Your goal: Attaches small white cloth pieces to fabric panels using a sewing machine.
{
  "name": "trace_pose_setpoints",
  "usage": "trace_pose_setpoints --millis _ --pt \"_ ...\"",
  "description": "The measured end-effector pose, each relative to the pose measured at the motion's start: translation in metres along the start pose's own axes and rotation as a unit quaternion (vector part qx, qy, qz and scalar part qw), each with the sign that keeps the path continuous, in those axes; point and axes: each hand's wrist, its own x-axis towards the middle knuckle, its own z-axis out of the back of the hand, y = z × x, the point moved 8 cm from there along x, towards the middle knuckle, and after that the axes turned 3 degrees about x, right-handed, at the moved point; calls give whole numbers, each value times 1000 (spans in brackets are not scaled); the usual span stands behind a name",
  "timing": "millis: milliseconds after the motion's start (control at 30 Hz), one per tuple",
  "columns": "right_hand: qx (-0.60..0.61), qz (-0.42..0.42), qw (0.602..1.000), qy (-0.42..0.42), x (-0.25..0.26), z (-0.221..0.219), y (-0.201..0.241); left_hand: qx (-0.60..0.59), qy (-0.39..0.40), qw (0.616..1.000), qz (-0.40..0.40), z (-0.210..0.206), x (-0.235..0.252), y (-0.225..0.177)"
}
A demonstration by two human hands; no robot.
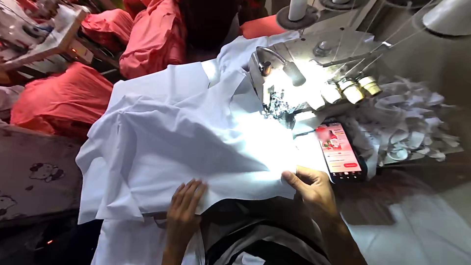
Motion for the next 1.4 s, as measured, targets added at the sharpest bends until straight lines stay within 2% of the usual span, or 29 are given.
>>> trace_pose_setpoints --millis 100,167,233,267,333,400,433,467,533,600,633,700,767,867,1000,1133,1400 --pt "-23 15 1000 -15 1 5 5 28 -68 997 4 33 14 5" --pt "-39 15 999 -19 1 9 7 32 -64 997 -39 55 22 -2" --pt "-51 9 998 -23 0 12 5 25 -26 996 -80 68 23 -16" --pt "-57 6 998 -25 0 13 4 24 16 996 -86 66 20 -23" --pt "-61 -4 998 -28 0 15 1 27 164 983 -73 47 10 -29" --pt "-62 -12 998 -16 0 15 -1 -55 340 938 -24 27 -3 -26" --pt "-65 -13 998 -7 0 14 -1 -104 383 918 -20 24 -2 -25" --pt "-67 -11 998 1 0 13 -1 -143 364 919 -49 27 8 -28" --pt "-71 2 997 13 -1 12 -1 -241 244 933 -105 45 50 -40" --pt "-81 17 996 17 -2 12 0 -331 138 925 -127 60 104 -58" --pt "-84 24 996 19 -4 11 1 -334 105 926 -139 61 130 -67" --pt "-85 31 996 15 -7 11 3 -259 75 950 -156 46 175 -81" --pt "-68 35 997 6 -10 12 3 -171 87 965 -178 16 210 -92" --pt "-49 44 998 -14 -12 12 -3 -91 108 967 -214 -16 236 -102" --pt "-63 22 998 -21 -12 12 -16 -104 123 960 -227 -20 241 -102" --pt "-64 7 998 0 -11 10 -20 -120 130 965 -193 -19 240 -94" --pt "-104 -8 994 -39 -13 16 -12 -168 135 967 -135 -22 243 -89"
